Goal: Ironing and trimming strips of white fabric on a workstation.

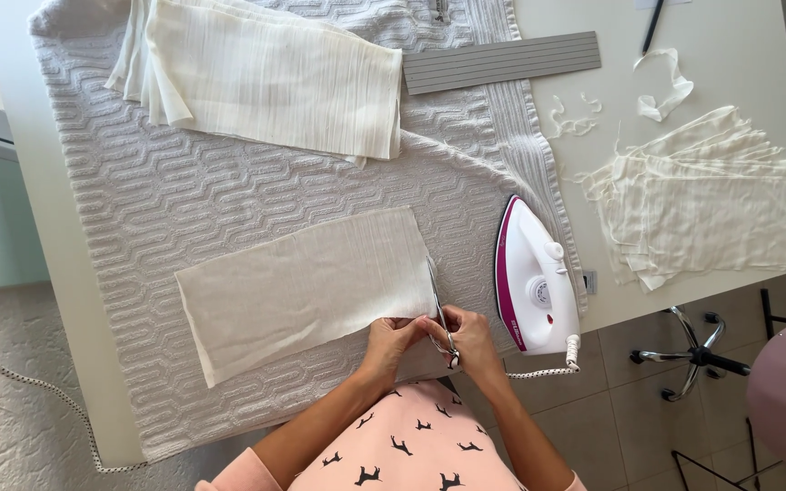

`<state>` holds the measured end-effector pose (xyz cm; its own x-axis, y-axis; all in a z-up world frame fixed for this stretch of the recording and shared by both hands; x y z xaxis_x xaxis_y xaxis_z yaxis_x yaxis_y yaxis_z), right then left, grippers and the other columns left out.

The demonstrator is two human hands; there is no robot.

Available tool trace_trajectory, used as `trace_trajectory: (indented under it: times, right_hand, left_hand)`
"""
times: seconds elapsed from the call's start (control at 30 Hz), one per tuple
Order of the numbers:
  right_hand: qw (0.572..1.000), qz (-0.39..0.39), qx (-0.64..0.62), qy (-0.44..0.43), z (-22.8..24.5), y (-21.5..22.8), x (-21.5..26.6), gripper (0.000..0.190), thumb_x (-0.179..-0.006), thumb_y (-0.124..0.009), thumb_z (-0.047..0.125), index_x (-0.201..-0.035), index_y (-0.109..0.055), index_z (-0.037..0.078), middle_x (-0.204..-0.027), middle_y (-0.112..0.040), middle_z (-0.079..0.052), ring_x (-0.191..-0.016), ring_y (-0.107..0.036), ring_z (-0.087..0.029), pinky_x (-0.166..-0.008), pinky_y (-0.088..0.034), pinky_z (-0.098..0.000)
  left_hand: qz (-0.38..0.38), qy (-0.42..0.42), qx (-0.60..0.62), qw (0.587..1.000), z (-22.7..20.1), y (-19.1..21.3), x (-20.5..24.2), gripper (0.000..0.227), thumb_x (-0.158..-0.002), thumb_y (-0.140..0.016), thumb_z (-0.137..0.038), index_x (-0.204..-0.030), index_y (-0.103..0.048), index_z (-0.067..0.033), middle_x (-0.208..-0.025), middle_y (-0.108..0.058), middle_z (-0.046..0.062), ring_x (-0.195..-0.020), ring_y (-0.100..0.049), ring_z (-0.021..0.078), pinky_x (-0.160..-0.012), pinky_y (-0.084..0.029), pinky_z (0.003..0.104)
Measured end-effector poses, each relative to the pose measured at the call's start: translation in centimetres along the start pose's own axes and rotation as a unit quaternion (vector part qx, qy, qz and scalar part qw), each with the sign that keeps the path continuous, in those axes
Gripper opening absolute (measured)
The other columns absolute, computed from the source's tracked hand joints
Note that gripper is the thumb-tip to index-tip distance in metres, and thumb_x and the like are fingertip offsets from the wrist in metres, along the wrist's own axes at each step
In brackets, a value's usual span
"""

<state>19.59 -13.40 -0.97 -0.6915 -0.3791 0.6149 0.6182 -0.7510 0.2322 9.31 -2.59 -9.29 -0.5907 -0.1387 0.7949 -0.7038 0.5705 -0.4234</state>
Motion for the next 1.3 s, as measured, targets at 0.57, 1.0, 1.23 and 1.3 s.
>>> trace_trajectory:
  times: [0.57, 1.0, 1.23, 1.3]
  right_hand:
    - [1.0, 0.0, -0.016, -0.003, 1.1, -0.5, -0.4, 0.036, -0.083, -0.084, 0.026, -0.065, -0.064, 0.002, -0.044, -0.06, -0.01, -0.028, -0.053, -0.013, -0.026, -0.037, -0.0227]
    - [1.0, 0.002, 0.006, 0.011, 1.9, -0.8, -1.8, 0.034, -0.084, -0.082, 0.03, -0.071, -0.068, 0.002, -0.045, -0.057, -0.009, -0.029, -0.053, -0.013, -0.027, -0.037, -0.0225]
    - [1.0, 0.002, 0.0, 0.009, 1.5, -0.8, -1.9, 0.032, -0.085, -0.081, 0.027, -0.072, -0.068, 0.002, -0.044, -0.057, -0.009, -0.028, -0.052, -0.013, -0.027, -0.037, -0.0225]
    - [1.0, -0.004, 0.011, 0.012, 1.6, -0.8, -2.4, 0.031, -0.084, -0.082, 0.03, -0.073, -0.07, 0.003, -0.046, -0.058, -0.009, -0.03, -0.052, -0.012, -0.029, -0.037, -0.022]
  left_hand:
    - [0.047, 0.033, 0.063, 0.996, -3.5, -1.4, 2.2, 0.034, -0.088, -0.074, -0.016, -0.105, -0.072, 0.0128, -0.1, -0.077, 0.021, -0.092, -0.076, 0.0274, -0.092, -0.06, 0.042]
    - [0.034, 0.015, 0.005, 0.999, -1.5, 0.2, 0.9, 0.039, -0.091, -0.078, -0.018, -0.11, -0.068, 0.0153, -0.102, -0.076, 0.029, -0.089, -0.077, 0.0366, -0.081, -0.063, 0.046]
    - [0.041, 0.012, 0.004, 0.999, -1.1, 0.4, 0.6, 0.034, -0.093, -0.075, -0.015, -0.113, -0.069, 0.0115, -0.102, -0.076, 0.026, -0.09, -0.077, 0.0349, -0.082, -0.063, 0.045]
    - [0.04, 0.013, 0.005, 0.999, -1.3, 0.3, 0.8, 0.035, -0.092, -0.075, -0.016, -0.112, -0.069, 0.0126, -0.101, -0.076, 0.027, -0.09, -0.077, 0.0352, -0.081, -0.063, 0.045]
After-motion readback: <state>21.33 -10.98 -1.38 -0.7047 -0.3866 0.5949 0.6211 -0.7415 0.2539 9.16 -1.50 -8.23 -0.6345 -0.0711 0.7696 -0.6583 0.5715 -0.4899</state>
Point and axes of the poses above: each hand's wrist, its own x-axis away from the middle knuckle, its own y-axis out of the back of the hand, z = x × y, the point moved 3 cm from there along -x, towards the middle knuckle
